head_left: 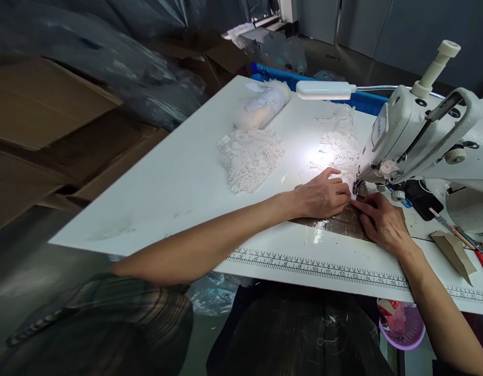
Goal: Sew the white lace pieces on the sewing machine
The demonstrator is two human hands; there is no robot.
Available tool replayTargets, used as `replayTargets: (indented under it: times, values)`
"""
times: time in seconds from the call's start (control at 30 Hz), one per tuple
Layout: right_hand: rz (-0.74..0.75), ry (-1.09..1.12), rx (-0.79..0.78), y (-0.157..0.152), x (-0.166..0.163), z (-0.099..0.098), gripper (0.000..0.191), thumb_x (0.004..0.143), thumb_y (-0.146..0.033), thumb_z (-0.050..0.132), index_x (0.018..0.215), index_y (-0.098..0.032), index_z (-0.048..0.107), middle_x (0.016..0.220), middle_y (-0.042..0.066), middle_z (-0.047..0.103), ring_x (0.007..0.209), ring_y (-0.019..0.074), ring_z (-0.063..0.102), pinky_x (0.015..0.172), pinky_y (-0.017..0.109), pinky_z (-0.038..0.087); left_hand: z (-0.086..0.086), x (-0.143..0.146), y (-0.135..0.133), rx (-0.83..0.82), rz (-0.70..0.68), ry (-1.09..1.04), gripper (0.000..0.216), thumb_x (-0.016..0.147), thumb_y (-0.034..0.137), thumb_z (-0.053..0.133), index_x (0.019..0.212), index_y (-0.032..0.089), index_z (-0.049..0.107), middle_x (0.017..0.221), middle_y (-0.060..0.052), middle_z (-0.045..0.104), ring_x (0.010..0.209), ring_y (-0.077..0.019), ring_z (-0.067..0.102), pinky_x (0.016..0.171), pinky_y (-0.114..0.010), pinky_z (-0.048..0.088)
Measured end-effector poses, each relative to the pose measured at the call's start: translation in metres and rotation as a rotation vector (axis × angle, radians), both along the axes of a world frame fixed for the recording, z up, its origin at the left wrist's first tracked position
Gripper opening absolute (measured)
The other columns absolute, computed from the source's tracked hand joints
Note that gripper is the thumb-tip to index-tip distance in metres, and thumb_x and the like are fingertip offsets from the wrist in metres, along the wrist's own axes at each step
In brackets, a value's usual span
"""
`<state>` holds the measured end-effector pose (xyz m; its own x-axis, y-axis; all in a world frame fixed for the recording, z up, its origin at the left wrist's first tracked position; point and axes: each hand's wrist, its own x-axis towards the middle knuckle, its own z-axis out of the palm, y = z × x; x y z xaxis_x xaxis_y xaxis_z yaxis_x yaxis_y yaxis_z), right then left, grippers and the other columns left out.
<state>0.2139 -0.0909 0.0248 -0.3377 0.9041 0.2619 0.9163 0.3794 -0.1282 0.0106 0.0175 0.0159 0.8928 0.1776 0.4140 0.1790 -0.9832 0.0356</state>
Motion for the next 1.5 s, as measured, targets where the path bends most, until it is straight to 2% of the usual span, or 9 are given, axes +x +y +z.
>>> replayTargets:
  times: [0.5, 0.73, 0.83, 0.93, 1.03, 1.13, 1.2, 1.37, 1.5]
  values:
    - [-0.072, -0.127, -0.044, -0.002, -0.012, -0.001, 0.044, 0.091, -0.018, 0.042, 0.129, -0.018, 0.063, 0.104, 0.014, 0.061, 0.082, 0.0214, 0.056, 0.069, 0.035, 0.054, 0.003, -0.006, -0.001, -0.022, -0.001, 0.054, 0.026, 0.094, 0.025, 0.046, 0.101, 0.020, 0.070, 0.111, -0.006, 0.070, 0.086, -0.0186, 0.063, 0.112, -0.053, 0.031]
    - [-0.158, -0.217, -0.117, 0.000, -0.021, 0.003, 0.047, 0.089, -0.018, 0.042, 0.134, -0.019, 0.057, 0.102, 0.016, 0.060, 0.085, 0.0242, 0.056, 0.060, 0.032, 0.049, 0.001, -0.006, 0.002, -0.022, 0.026, 0.090, 0.030, 0.094, 0.029, 0.046, 0.110, 0.019, 0.068, 0.123, -0.008, 0.065, 0.094, -0.0213, 0.062, 0.111, -0.053, 0.032]
    - [-0.146, -0.132, -0.110, -0.001, -0.020, 0.002, 0.045, 0.091, -0.019, 0.039, 0.131, -0.017, 0.059, 0.103, 0.017, 0.062, 0.078, 0.0229, 0.057, 0.060, 0.034, 0.050, 0.000, -0.005, 0.003, -0.010, 0.039, 0.111, 0.033, 0.094, 0.031, 0.044, 0.113, 0.017, 0.067, 0.128, -0.010, 0.062, 0.097, -0.0224, 0.061, 0.108, -0.052, 0.034]
    - [-0.123, 0.079, -0.088, -0.002, -0.012, 0.002, 0.041, 0.095, -0.029, 0.037, 0.123, -0.017, 0.064, 0.107, 0.017, 0.064, 0.078, 0.0236, 0.060, 0.066, 0.038, 0.052, 0.001, -0.005, 0.003, -0.023, 0.052, 0.121, 0.036, 0.095, 0.033, 0.042, 0.117, 0.016, 0.066, 0.127, -0.011, 0.062, 0.097, -0.0227, 0.060, 0.105, -0.050, 0.035]
    - [-0.168, 0.342, -0.095, 0.004, 0.000, 0.002, 0.046, 0.099, -0.045, 0.031, 0.101, -0.020, 0.070, 0.099, 0.014, 0.069, 0.086, 0.0256, 0.064, 0.077, 0.041, 0.053, 0.002, -0.005, 0.004, -0.062, 0.062, 0.115, 0.038, 0.095, 0.035, 0.043, 0.120, 0.016, 0.064, 0.126, -0.010, 0.062, 0.096, -0.0222, 0.060, 0.103, -0.047, 0.035]
    - [-0.269, 0.490, -0.120, 0.014, 0.009, 0.002, 0.059, 0.099, -0.058, 0.025, 0.083, -0.021, 0.068, 0.085, 0.012, 0.070, 0.085, 0.0262, 0.065, 0.079, 0.041, 0.053, 0.002, -0.005, 0.004, -0.099, 0.068, 0.109, 0.038, 0.094, 0.037, 0.045, 0.122, 0.017, 0.064, 0.126, -0.010, 0.061, 0.096, -0.0217, 0.060, 0.104, -0.047, 0.033]
    - [-0.300, 0.508, -0.096, 0.018, 0.012, 0.002, 0.062, 0.096, -0.065, 0.024, 0.084, -0.021, 0.067, 0.085, 0.012, 0.070, 0.089, 0.0279, 0.064, 0.084, 0.044, 0.052, 0.002, -0.005, 0.004, -0.114, 0.072, 0.110, 0.038, 0.094, 0.037, 0.047, 0.122, 0.017, 0.064, 0.127, -0.010, 0.061, 0.097, -0.0220, 0.060, 0.105, -0.047, 0.033]
    - [-0.284, 0.526, -0.100, 0.010, 0.011, 0.001, 0.058, 0.092, -0.069, 0.033, 0.097, -0.021, 0.065, 0.103, 0.012, 0.067, 0.112, 0.0297, 0.058, 0.099, 0.049, 0.045, 0.004, -0.004, 0.004, -0.131, 0.086, 0.125, 0.037, 0.094, 0.036, 0.047, 0.122, 0.017, 0.063, 0.129, -0.010, 0.060, 0.100, -0.0224, 0.059, 0.107, -0.047, 0.031]
    - [-0.473, 0.635, -0.045, 0.005, 0.023, -0.013, 0.045, 0.085, -0.063, 0.046, 0.084, -0.021, 0.063, 0.092, 0.010, 0.064, 0.095, 0.0259, 0.061, 0.088, 0.045, 0.049, -0.001, -0.003, 0.003, -0.118, 0.097, 0.103, 0.039, 0.095, 0.038, 0.047, 0.124, 0.015, 0.060, 0.128, -0.012, 0.060, 0.101, -0.0238, 0.059, 0.106, -0.049, 0.032]
